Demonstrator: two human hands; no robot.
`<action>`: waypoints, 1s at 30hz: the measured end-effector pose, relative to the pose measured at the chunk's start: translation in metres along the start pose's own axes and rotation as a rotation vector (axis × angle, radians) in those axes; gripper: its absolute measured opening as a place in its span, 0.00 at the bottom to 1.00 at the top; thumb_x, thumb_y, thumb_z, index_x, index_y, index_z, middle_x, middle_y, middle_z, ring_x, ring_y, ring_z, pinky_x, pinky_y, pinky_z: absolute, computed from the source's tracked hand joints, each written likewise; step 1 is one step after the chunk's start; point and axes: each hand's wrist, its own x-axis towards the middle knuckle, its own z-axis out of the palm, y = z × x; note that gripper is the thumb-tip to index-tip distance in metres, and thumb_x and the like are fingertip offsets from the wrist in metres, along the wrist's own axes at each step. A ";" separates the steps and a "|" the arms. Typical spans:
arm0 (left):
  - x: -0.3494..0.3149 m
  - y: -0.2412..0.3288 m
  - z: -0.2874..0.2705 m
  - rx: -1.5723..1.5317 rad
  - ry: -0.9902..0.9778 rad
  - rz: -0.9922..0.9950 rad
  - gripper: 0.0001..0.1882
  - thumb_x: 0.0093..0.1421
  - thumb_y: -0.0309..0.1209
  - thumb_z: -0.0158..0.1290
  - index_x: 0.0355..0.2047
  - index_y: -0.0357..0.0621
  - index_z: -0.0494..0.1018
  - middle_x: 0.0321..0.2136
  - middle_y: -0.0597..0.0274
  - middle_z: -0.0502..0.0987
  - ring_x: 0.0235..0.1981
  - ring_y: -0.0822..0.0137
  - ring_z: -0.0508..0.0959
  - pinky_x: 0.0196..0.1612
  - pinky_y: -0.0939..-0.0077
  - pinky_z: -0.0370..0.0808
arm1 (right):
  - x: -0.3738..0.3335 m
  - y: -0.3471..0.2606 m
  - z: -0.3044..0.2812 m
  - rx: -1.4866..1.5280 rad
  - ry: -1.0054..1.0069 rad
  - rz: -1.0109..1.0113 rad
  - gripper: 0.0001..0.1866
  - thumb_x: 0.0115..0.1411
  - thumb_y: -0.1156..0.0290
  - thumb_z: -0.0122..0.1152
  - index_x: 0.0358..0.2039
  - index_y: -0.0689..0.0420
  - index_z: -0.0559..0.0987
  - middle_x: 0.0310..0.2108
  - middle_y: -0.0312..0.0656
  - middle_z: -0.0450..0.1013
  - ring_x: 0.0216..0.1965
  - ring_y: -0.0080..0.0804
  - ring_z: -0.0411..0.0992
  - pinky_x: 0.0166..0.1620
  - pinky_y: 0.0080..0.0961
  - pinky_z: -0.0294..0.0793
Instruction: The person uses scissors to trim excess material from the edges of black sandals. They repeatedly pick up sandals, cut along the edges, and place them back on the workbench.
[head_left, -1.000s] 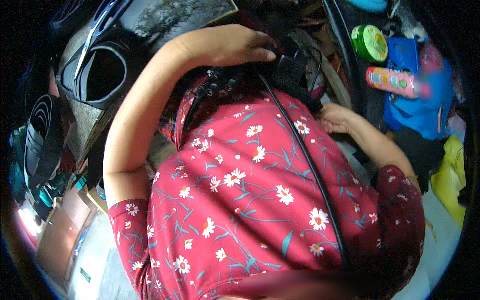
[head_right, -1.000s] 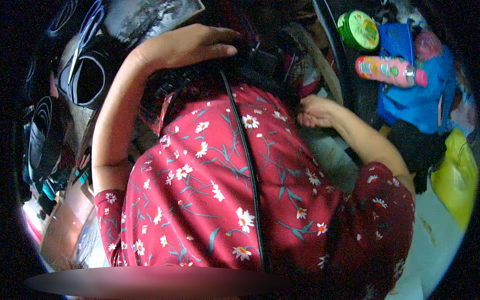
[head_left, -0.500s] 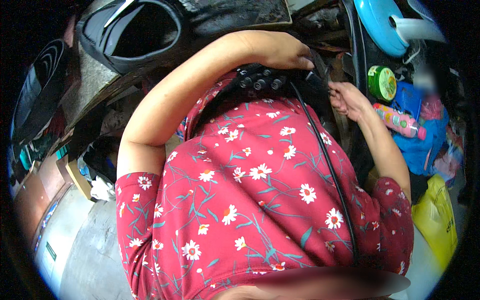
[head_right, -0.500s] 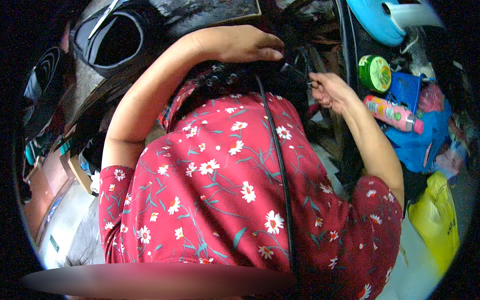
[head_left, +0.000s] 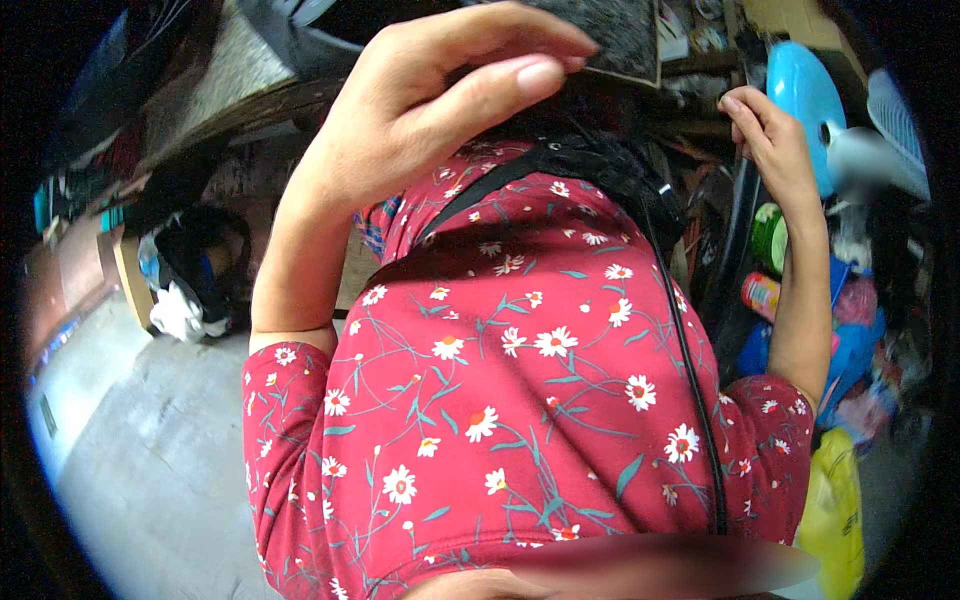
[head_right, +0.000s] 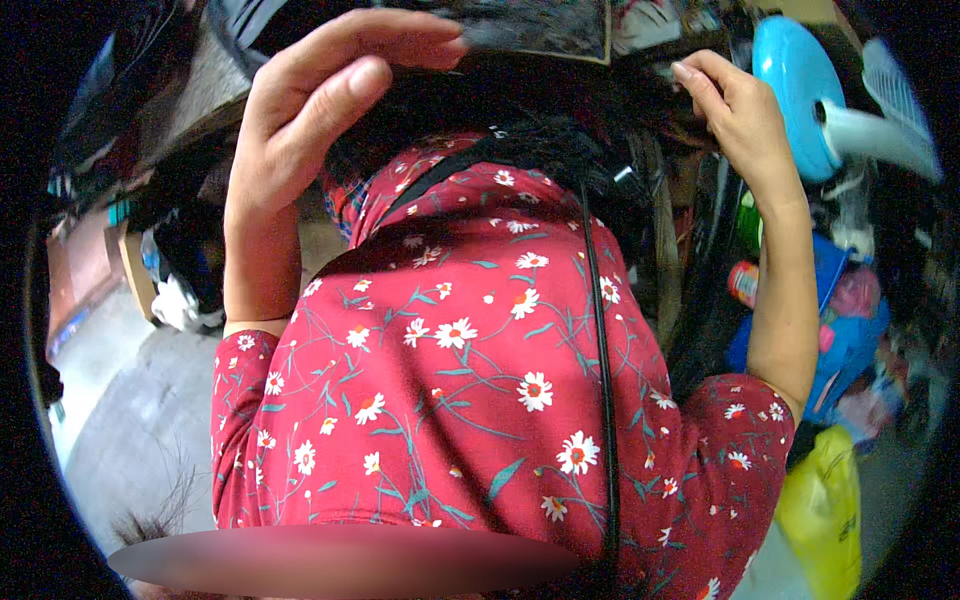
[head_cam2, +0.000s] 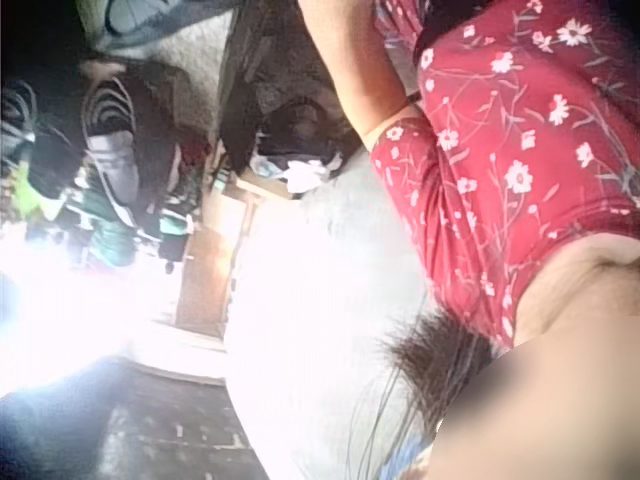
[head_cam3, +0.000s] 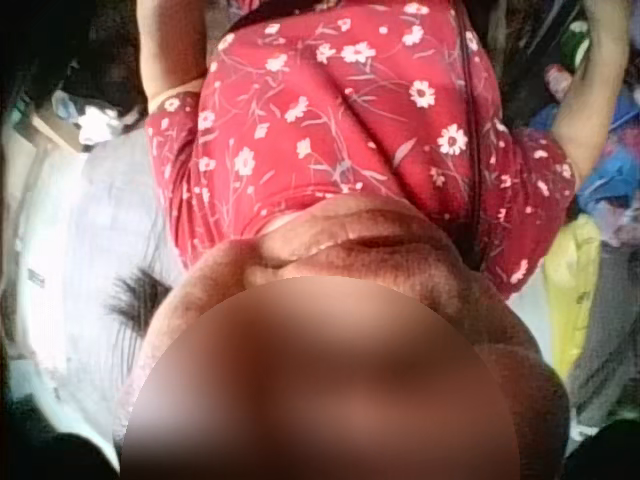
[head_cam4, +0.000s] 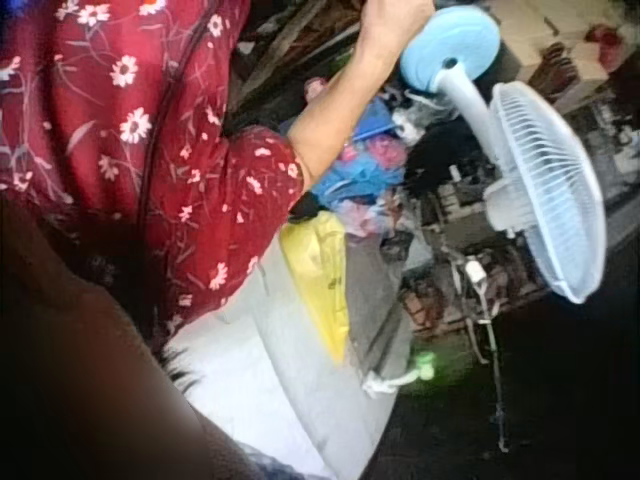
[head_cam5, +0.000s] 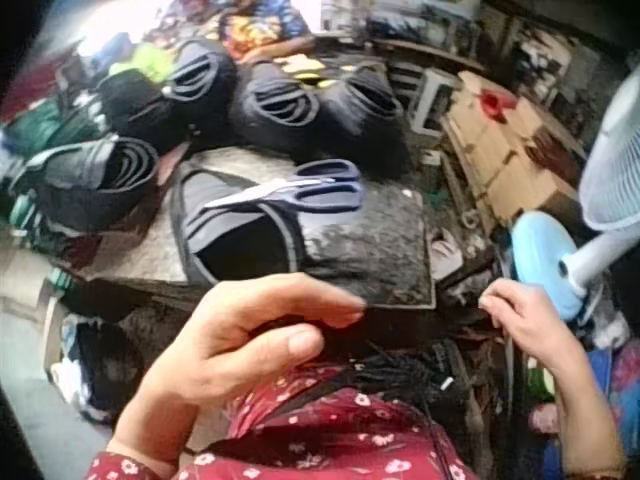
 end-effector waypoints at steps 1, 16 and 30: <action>-0.008 0.002 -0.010 -0.043 -0.001 -0.084 0.18 0.68 0.36 0.54 0.48 0.32 0.76 0.41 0.51 0.82 0.43 0.64 0.82 0.49 0.72 0.76 | 0.010 -0.016 -0.002 -0.067 0.023 -0.093 0.14 0.68 0.60 0.57 0.38 0.59 0.80 0.22 0.40 0.73 0.23 0.25 0.70 0.28 0.24 0.68; -0.076 0.001 -0.060 1.082 0.804 0.124 0.25 0.56 0.32 0.62 0.54 0.40 0.73 0.52 0.48 0.73 0.54 0.46 0.71 0.58 0.58 0.69 | 0.102 -0.196 0.036 -0.385 0.169 -1.080 0.08 0.58 0.66 0.67 0.33 0.55 0.80 0.38 0.41 0.75 0.39 0.40 0.74 0.42 0.34 0.74; -0.059 -0.033 -0.066 1.168 0.471 -0.112 0.38 0.62 0.43 0.56 0.71 0.57 0.55 0.71 0.50 0.54 0.70 0.48 0.58 0.69 0.43 0.53 | 0.121 -0.182 0.017 -0.421 0.135 -0.659 0.16 0.60 0.62 0.65 0.45 0.56 0.78 0.38 0.46 0.76 0.42 0.44 0.74 0.46 0.38 0.73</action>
